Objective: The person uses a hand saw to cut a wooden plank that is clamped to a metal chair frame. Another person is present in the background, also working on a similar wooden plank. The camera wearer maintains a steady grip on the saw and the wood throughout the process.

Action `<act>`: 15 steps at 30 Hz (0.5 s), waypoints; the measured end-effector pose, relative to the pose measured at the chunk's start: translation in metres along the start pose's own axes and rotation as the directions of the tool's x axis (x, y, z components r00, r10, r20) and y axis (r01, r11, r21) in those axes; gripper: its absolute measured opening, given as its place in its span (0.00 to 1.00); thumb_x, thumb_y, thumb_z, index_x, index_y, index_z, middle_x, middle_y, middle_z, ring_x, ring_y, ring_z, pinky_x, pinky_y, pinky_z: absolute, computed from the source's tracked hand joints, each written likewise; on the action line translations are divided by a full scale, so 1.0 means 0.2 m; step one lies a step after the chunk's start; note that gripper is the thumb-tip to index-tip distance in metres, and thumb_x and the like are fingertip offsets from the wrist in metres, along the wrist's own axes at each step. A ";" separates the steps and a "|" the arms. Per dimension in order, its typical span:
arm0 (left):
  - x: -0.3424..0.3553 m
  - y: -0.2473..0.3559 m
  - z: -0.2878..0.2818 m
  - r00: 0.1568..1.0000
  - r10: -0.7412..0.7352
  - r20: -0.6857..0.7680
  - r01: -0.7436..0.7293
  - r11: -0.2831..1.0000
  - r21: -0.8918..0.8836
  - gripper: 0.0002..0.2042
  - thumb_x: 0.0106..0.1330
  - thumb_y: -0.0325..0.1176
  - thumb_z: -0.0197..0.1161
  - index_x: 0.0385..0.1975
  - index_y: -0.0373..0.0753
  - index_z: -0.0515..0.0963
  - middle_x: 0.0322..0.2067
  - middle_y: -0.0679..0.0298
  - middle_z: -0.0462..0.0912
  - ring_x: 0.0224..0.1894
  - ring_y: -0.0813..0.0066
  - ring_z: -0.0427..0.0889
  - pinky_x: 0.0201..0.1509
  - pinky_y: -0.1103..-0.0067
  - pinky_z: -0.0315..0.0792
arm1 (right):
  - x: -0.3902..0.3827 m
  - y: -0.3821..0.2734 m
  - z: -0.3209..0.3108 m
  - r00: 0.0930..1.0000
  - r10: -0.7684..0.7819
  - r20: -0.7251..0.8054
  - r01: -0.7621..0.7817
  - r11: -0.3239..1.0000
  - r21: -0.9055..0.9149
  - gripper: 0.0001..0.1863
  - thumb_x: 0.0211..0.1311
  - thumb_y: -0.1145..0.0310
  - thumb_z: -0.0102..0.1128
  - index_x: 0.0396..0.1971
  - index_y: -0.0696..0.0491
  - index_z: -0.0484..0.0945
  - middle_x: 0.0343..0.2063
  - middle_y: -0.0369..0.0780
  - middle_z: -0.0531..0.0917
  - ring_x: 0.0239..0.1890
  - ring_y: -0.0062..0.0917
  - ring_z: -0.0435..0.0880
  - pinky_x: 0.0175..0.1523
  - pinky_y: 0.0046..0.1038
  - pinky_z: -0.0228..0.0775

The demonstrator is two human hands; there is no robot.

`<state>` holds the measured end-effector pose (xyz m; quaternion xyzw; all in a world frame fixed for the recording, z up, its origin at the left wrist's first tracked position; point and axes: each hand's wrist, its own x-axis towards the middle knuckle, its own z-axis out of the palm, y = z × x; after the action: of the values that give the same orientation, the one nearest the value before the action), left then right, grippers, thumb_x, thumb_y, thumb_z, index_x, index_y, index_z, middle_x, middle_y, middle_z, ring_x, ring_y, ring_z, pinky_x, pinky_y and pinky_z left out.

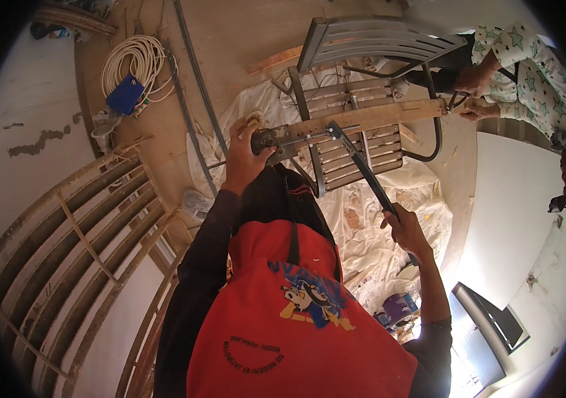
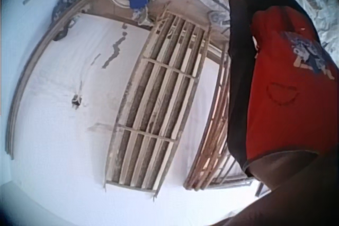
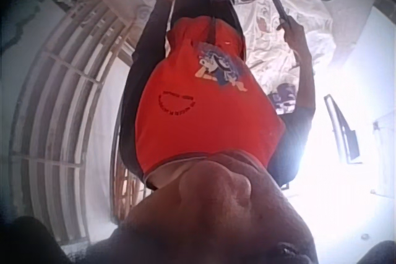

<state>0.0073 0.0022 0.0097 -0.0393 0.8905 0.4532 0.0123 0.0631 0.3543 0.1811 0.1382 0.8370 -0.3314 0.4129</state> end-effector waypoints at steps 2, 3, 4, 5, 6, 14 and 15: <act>0.02 -0.01 -0.01 0.997 0.079 -0.003 -0.079 0.995 -0.054 0.26 0.46 0.35 0.70 0.47 0.41 0.70 0.55 0.51 0.60 0.54 0.49 0.68 0.54 0.66 0.68 | 0.00 0.00 0.00 0.999 0.025 0.035 -0.025 1.000 -0.004 0.12 0.65 0.64 0.46 0.34 0.58 0.71 0.18 0.37 0.79 0.09 0.14 0.67 0.16 0.21 0.59; 0.02 -0.02 -0.01 0.996 0.084 0.020 -0.083 0.995 -0.056 0.25 0.47 0.35 0.70 0.46 0.41 0.70 0.55 0.51 0.61 0.54 0.49 0.68 0.54 0.66 0.68 | 0.00 0.02 0.00 0.999 0.026 0.047 -0.025 0.999 -0.024 0.12 0.65 0.64 0.46 0.34 0.58 0.71 0.18 0.37 0.79 0.09 0.14 0.67 0.16 0.20 0.59; 0.02 -0.03 -0.01 0.995 0.089 0.042 -0.086 0.995 -0.058 0.24 0.47 0.34 0.70 0.46 0.41 0.70 0.54 0.51 0.61 0.54 0.50 0.68 0.54 0.66 0.68 | 0.01 0.03 0.00 0.998 0.027 0.058 -0.024 0.999 -0.043 0.12 0.65 0.64 0.47 0.34 0.58 0.71 0.18 0.37 0.79 0.09 0.13 0.67 0.16 0.20 0.59; 0.03 -0.03 -0.01 0.993 0.094 0.065 -0.090 0.994 -0.060 0.24 0.47 0.33 0.70 0.45 0.41 0.71 0.54 0.51 0.62 0.55 0.50 0.68 0.54 0.66 0.68 | 0.01 0.02 0.00 0.998 0.020 0.054 -0.019 0.999 -0.036 0.12 0.65 0.64 0.47 0.34 0.58 0.71 0.18 0.37 0.79 0.10 0.15 0.68 0.17 0.21 0.60; 0.03 -0.03 -0.01 0.992 0.107 0.067 -0.102 0.992 -0.076 0.23 0.47 0.33 0.69 0.45 0.41 0.71 0.54 0.51 0.62 0.55 0.50 0.67 0.54 0.66 0.68 | 0.01 0.02 0.01 0.999 0.012 0.052 -0.011 1.000 -0.026 0.12 0.65 0.64 0.47 0.33 0.58 0.71 0.17 0.38 0.79 0.11 0.16 0.69 0.17 0.22 0.60; 0.05 -0.05 -0.02 0.985 0.083 0.152 -0.059 0.986 -0.158 0.21 0.47 0.31 0.69 0.43 0.39 0.72 0.52 0.51 0.65 0.55 0.51 0.67 0.57 0.67 0.65 | 0.00 0.01 0.03 0.999 0.003 0.037 0.005 0.975 -0.220 0.13 0.62 0.63 0.49 0.36 0.58 0.66 0.17 0.50 0.76 0.24 0.45 0.78 0.27 0.42 0.66; 0.05 -0.05 -0.02 0.985 0.077 0.157 -0.056 0.989 -0.138 0.22 0.47 0.32 0.69 0.43 0.39 0.72 0.52 0.51 0.65 0.55 0.51 0.67 0.56 0.67 0.65 | 0.02 0.05 0.06 1.000 0.013 0.024 -0.007 0.970 -0.244 0.13 0.62 0.63 0.49 0.36 0.58 0.65 0.17 0.52 0.76 0.25 0.48 0.78 0.28 0.44 0.66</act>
<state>-0.0022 -0.0074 0.0033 0.0267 0.8551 0.5134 0.0667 0.0737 0.3541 0.1684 0.0863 0.8655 -0.2255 0.4389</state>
